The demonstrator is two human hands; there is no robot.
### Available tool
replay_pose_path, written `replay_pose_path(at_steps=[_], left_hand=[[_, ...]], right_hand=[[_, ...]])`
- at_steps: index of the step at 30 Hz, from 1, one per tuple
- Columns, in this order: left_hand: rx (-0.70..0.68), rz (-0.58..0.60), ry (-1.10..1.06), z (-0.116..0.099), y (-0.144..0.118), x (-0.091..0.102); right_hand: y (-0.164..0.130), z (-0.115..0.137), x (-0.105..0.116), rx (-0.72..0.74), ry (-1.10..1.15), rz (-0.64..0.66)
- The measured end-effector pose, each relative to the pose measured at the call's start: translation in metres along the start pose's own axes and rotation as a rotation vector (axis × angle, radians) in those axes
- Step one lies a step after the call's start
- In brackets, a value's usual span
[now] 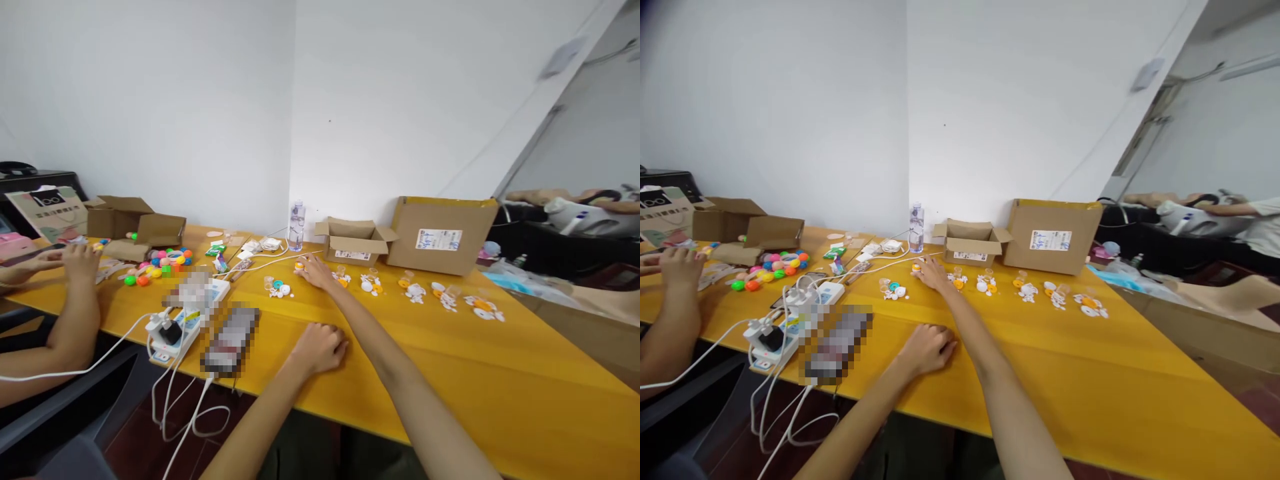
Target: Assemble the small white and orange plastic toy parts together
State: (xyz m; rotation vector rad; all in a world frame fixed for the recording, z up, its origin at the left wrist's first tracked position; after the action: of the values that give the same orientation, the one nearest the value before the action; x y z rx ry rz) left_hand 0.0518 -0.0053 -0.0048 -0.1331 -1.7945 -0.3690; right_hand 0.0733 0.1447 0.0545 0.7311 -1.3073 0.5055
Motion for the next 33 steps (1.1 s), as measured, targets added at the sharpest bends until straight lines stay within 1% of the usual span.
replay_pose_path(at_steps=[6, 8, 11, 14, 16, 18, 20, 22, 24, 26, 28, 29, 31, 33], left_hand=[[0.173, -0.026, -0.008, 0.003, 0.017, -0.005], [0.208, -0.042, 0.004, 0.004, 0.024, -0.004], [0.228, -0.105, 0.011, 0.007, 0.035, -0.005], [0.274, -0.213, 0.0, 0.013, 0.048, -0.009], [0.298, -0.252, -0.031, 0.018, 0.058, -0.014], [0.321, -0.264, -0.087, 0.025, 0.069, -0.02], [0.328, -0.264, -0.158, 0.032, 0.08, -0.025], [0.304, -0.268, -0.238, 0.038, 0.092, -0.029], [0.269, -0.284, -0.308, 0.044, 0.105, -0.032], [0.244, -0.28, -0.365, 0.049, 0.116, -0.035], [0.218, -0.27, -0.411, 0.052, 0.127, -0.038], [0.206, -0.268, -0.424, 0.054, 0.132, -0.04], [0.193, -0.255, -0.433, 0.056, 0.141, -0.043], [0.183, -0.242, -0.449, 0.057, 0.148, -0.045]], right_hand=[[0.021, -0.013, -0.007, 0.08, 0.044, -0.02], [0.026, -0.015, -0.008, 0.112, 0.071, -0.02], [0.031, -0.017, -0.007, 0.148, 0.116, -0.02], [0.034, -0.02, -0.006, 0.18, 0.176, -0.034], [0.035, -0.025, -0.005, 0.213, 0.231, -0.066], [0.034, -0.034, -0.003, 0.251, 0.299, -0.125], [0.029, -0.046, -0.001, 0.286, 0.385, -0.223], [0.02, -0.059, 0.0, 0.31, 0.49, -0.362], [0.007, -0.071, -0.001, 0.285, 0.607, -0.495], [-0.009, -0.078, -0.004, 0.234, 0.715, -0.58], [-0.025, -0.081, -0.006, 0.199, 0.79, -0.628], [-0.032, -0.081, -0.007, 0.189, 0.822, -0.632], [-0.043, -0.082, -0.007, 0.168, 0.884, -0.622], [-0.049, -0.084, -0.006, 0.154, 0.948, -0.578]])
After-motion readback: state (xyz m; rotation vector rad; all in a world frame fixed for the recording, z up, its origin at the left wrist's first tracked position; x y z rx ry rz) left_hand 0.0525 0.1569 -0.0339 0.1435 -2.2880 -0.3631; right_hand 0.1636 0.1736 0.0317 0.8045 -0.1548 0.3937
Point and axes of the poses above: each hand's wrist, its own y-axis towards the middle knuckle, its own x-axis out of the back of the hand, z = x × y, the point moved 2 cm from there along y, towards the middle knuckle, and after that the axes turned 12 degrees about x, right-handed, at the moved point
